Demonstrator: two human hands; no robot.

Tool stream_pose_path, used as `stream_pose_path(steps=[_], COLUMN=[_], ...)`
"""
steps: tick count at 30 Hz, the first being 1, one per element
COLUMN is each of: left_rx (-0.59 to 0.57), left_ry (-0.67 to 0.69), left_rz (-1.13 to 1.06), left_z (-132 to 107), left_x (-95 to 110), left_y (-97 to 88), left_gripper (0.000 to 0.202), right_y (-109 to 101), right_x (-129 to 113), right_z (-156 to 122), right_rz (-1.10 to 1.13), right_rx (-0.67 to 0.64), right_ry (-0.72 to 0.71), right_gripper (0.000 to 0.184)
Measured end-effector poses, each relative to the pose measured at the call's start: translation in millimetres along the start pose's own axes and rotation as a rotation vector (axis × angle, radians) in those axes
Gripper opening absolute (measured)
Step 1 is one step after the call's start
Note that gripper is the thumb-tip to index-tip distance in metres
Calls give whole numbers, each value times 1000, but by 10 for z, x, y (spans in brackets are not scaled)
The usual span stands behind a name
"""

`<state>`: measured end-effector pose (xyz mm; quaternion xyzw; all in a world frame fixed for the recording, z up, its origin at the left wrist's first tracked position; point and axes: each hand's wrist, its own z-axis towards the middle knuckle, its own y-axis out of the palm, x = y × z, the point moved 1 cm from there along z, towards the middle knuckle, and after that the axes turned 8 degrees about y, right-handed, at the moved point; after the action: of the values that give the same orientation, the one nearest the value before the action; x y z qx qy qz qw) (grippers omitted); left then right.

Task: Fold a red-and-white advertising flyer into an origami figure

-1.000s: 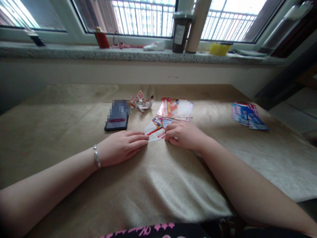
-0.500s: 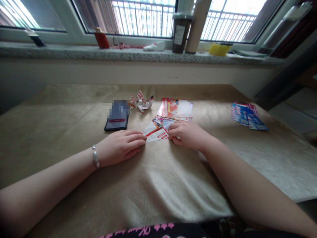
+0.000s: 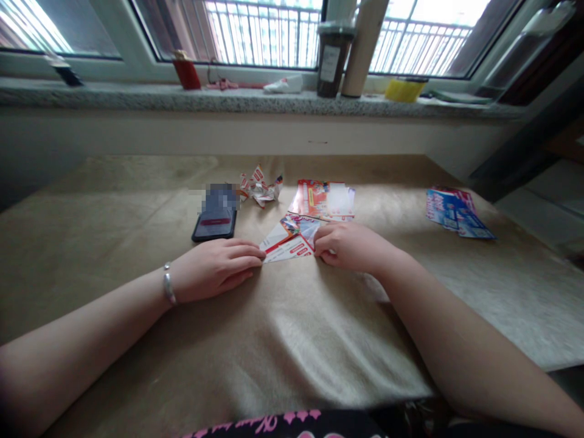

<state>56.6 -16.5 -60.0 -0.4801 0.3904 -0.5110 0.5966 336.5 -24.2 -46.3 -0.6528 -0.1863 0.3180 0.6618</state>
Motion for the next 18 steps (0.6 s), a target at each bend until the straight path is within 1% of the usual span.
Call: stream_pose_path(steps=[5, 8, 11, 13, 16, 18], left_rx=[18, 19, 0, -18, -34, -37], left_ry=[16, 17, 15, 11, 10, 14], left_rz=[-3, 0, 8, 19, 34, 34], left_z=[-9, -8, -3, 0, 4, 8], left_x=[-8, -6, 5, 14, 21, 25], left_y=[19, 20, 15, 14, 16, 18], left_gripper=[23, 23, 22, 22, 22, 22], right_y=[-4, 12, 44, 75, 134, 186], right_x=[29, 20, -26, -76, -175, -245], right_z=[-25, -31, -7, 22, 74, 109], right_rz=[6, -31, -121, -143, -103, -30], right_rx=[-27, -10, 63, 113, 190, 220], right_ry=[9, 15, 23, 24, 0, -40], right_gripper=[21, 20, 19, 18, 17, 18])
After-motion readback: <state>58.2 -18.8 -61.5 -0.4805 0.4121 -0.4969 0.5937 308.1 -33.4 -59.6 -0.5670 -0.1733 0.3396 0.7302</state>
